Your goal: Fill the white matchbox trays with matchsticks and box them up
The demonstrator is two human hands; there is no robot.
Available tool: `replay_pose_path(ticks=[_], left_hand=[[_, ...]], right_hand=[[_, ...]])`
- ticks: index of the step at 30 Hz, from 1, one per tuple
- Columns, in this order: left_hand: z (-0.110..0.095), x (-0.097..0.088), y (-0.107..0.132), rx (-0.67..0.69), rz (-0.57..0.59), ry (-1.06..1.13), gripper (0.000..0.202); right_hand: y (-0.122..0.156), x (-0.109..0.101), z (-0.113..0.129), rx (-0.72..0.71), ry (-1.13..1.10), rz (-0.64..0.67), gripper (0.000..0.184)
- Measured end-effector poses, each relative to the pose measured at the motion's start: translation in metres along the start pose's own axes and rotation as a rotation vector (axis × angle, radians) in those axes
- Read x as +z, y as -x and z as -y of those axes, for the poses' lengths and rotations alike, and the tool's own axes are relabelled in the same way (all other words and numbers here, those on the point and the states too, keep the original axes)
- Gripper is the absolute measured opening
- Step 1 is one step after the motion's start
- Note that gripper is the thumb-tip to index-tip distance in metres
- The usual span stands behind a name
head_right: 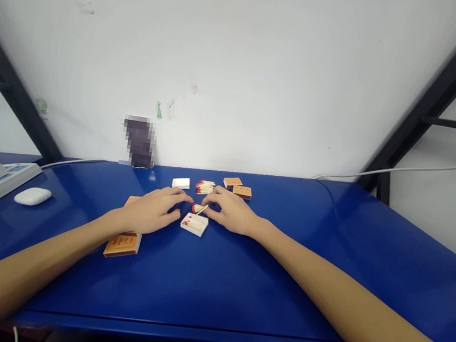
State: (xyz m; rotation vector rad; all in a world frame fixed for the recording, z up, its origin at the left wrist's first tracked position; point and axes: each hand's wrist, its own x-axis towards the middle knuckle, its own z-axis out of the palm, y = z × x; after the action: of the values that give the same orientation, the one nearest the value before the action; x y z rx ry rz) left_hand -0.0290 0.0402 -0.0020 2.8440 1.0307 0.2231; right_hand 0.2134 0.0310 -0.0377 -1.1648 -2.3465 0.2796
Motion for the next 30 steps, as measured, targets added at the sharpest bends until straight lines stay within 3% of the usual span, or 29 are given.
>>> replay_pose_path(ticks=[30], left_hand=[[0.0012,0.0011,-0.0013,0.002,-0.008,0.000,0.039]], right_hand=[[-0.0003,-0.0012,0.0081,0.039,-0.003,0.010,0.012]])
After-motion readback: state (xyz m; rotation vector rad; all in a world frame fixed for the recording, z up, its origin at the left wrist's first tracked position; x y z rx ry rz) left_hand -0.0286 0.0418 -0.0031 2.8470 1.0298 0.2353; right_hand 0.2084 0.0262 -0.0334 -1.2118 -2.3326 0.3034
